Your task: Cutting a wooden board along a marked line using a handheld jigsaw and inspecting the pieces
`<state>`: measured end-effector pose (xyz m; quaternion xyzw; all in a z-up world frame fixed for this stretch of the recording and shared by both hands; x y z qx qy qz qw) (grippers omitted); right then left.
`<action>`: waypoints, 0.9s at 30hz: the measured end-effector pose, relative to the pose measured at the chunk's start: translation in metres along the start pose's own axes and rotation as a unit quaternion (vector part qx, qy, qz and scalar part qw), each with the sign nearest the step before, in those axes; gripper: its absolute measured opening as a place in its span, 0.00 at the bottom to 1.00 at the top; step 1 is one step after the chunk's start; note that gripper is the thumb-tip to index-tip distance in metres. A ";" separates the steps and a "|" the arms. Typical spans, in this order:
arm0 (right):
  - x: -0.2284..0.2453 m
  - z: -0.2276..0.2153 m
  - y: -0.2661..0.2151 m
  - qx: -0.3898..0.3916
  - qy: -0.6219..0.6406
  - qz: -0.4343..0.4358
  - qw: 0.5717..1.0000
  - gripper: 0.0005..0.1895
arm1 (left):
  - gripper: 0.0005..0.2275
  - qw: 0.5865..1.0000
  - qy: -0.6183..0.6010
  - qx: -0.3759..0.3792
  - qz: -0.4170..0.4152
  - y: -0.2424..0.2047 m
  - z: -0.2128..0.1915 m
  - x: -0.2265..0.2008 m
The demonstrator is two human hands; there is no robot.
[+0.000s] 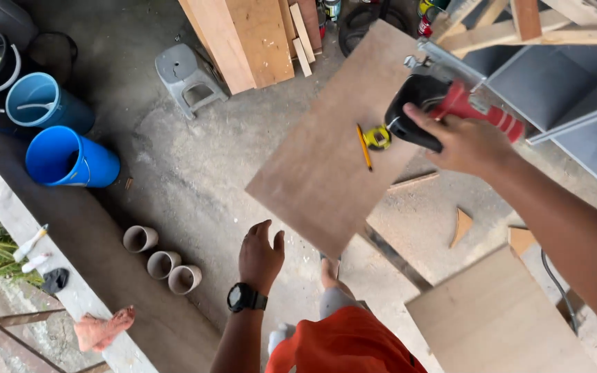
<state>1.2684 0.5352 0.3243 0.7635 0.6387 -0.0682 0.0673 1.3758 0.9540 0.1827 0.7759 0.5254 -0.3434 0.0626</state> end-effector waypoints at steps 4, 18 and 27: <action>-0.004 0.053 0.099 0.089 -0.026 -0.001 0.996 0.49 | 0.23 0.996 0.066 -0.013 0.066 0.057 0.008 0.000; 0.031 0.176 0.192 0.038 0.001 -0.024 0.999 0.40 | 0.25 0.977 0.161 0.073 0.118 0.155 0.023 0.013; 0.051 0.176 0.184 -0.025 0.028 0.066 0.997 0.44 | 0.25 0.974 0.151 0.139 0.091 0.206 0.014 0.010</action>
Point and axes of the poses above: each hand's wrist, its own y-axis towards the middle knuckle, its own z-axis out of the palm, x = y × z, the point moved 8 cm from there along y, towards the middle knuckle, and after that the axes turned 5 degrees about -y, right-handed, at the moved point
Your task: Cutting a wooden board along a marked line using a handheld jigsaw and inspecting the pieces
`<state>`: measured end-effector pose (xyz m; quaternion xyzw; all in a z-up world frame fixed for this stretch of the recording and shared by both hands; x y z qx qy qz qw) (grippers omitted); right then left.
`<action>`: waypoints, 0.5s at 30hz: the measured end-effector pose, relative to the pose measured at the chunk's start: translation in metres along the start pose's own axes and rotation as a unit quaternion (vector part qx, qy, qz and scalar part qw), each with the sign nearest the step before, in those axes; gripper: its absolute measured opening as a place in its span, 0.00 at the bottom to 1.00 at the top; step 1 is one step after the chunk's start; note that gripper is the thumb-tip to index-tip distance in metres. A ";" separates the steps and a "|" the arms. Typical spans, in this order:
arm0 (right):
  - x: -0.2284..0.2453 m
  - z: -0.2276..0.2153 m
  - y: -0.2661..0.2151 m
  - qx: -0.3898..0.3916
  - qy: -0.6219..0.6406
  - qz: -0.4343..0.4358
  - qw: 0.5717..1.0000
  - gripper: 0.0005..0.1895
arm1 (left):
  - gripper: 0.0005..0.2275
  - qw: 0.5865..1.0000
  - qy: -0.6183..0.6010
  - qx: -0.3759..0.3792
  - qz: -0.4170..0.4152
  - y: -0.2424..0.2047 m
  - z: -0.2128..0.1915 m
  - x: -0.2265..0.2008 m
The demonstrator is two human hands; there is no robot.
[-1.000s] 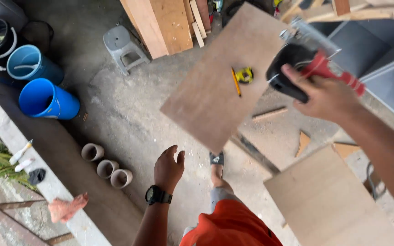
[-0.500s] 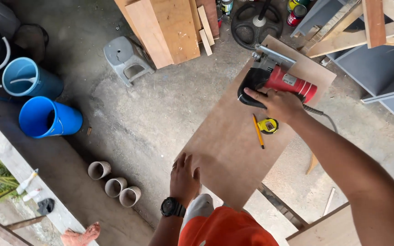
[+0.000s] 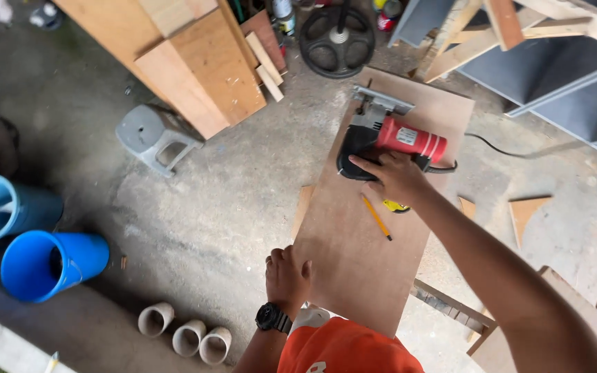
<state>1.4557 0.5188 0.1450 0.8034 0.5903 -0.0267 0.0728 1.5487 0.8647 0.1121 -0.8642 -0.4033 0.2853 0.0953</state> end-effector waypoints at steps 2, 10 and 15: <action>0.004 0.003 -0.011 -0.011 0.014 0.042 0.999 0.46 | 0.29 1.000 -0.020 -0.011 0.003 0.013 -0.012 0.000; -0.007 -0.023 -0.169 -0.191 0.240 0.540 0.783 0.38 | 0.33 0.934 -0.298 0.168 -0.100 0.053 0.022 0.016; 0.025 0.044 -0.244 -0.013 0.331 0.667 0.667 0.45 | 0.32 0.951 -0.271 0.140 -0.056 0.048 0.014 0.009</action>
Point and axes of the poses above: each hand's wrist, its own y-axis towards the middle knuckle, its own z-axis out of the palm, x = y × z, the point moved 8 cm from there along y, towards the middle knuckle, and after that the axes turned 5 degrees about -y, right-handed, at the moved point
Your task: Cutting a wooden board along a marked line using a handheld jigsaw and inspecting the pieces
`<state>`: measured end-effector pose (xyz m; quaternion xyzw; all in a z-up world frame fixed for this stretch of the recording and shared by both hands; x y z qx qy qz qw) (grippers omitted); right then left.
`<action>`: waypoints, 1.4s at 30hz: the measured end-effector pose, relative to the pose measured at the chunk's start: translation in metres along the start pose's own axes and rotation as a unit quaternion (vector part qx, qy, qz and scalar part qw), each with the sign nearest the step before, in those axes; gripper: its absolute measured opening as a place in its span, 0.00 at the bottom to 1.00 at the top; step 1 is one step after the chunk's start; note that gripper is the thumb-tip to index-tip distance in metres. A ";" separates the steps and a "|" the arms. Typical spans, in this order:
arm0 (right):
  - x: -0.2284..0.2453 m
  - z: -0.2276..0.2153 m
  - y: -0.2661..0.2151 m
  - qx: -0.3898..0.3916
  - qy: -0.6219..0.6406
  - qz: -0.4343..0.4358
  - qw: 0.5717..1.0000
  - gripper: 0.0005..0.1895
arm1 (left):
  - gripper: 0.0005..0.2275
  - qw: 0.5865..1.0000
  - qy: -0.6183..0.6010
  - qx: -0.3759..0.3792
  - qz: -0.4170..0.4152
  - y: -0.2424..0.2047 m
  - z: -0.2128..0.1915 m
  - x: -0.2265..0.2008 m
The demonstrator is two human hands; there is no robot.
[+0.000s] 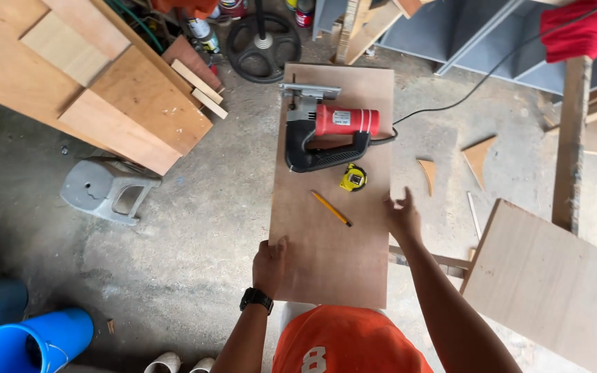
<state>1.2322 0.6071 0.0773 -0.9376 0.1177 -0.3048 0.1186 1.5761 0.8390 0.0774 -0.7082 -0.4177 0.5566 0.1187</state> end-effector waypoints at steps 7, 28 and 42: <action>-0.025 0.018 0.003 0.073 0.104 0.053 0.990 0.35 | 0.34 1.000 0.005 -0.029 0.009 -0.009 0.043 0.015; -0.002 -0.014 0.067 0.134 0.008 -0.069 0.989 0.21 | 0.26 0.977 -0.156 -0.124 -0.069 -0.052 0.136 0.042; -0.058 -0.089 -0.083 0.018 0.080 -0.140 0.987 0.14 | 0.15 0.929 0.138 0.066 0.336 -0.075 0.107 -0.093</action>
Point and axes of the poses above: each hand's wrist, its own y-axis towards the middle knuckle, its own z-axis out of the palm, x = y × z, the point moved 8 cm from there along y, towards the middle knuckle, and after that the axes turned 5 degrees about -y, right-handed, at the moved point
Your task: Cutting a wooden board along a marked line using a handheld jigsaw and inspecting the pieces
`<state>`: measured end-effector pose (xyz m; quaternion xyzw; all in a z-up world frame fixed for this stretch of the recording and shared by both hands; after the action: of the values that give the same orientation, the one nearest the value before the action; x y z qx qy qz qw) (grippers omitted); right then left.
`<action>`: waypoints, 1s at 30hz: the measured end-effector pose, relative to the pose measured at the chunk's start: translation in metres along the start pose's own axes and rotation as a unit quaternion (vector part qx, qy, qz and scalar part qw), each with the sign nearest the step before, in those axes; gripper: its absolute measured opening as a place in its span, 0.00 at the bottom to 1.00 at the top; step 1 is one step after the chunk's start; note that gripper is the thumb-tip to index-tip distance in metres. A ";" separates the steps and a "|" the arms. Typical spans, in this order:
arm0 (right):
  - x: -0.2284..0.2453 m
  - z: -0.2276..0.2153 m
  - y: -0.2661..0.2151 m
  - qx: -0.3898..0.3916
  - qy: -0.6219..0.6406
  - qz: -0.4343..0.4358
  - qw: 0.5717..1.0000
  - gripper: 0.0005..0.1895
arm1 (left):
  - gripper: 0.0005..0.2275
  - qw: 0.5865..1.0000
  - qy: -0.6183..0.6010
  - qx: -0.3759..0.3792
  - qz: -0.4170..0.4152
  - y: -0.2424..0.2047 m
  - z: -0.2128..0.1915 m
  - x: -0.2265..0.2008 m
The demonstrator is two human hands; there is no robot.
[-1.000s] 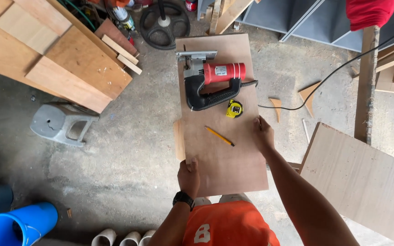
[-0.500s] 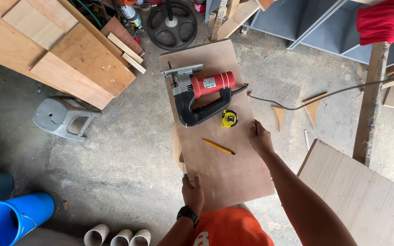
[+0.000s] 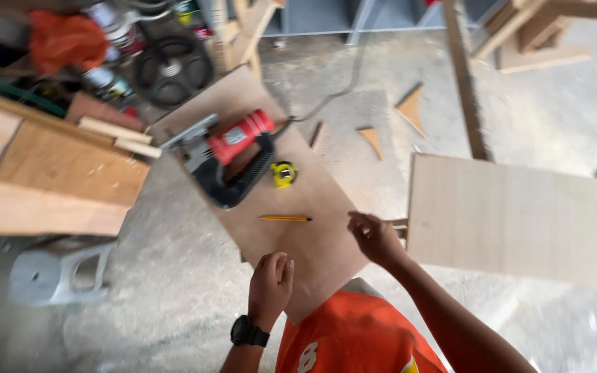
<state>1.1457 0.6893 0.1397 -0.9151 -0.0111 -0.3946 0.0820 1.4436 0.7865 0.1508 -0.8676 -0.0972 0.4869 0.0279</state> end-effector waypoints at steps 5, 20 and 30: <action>-0.030 -0.013 -0.092 0.028 0.033 0.137 0.990 0.18 | 0.14 0.968 0.044 0.239 0.055 0.016 0.061 -0.026; -0.227 -0.134 -0.209 -0.068 0.284 0.519 0.803 0.32 | 0.10 0.932 0.075 0.334 0.121 -0.046 0.271 -0.109; -0.318 -0.210 -0.190 -0.276 0.604 0.382 0.642 0.22 | 0.33 0.871 0.327 0.259 0.261 -0.062 0.368 -0.211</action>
<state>0.7597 0.8578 0.0780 -0.3759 0.5012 -0.7782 -0.0429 1.0147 0.7889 0.1441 -0.9326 0.2769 0.1729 0.1542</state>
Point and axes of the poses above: each hand's wrist, its own y-axis towards the middle knuckle, its own z-axis out of the palm, x = y × z, the point moved 8 cm from there along y, towards the middle knuckle, and after that the axes turned 5 degrees about -y, right-handed, at the moved point
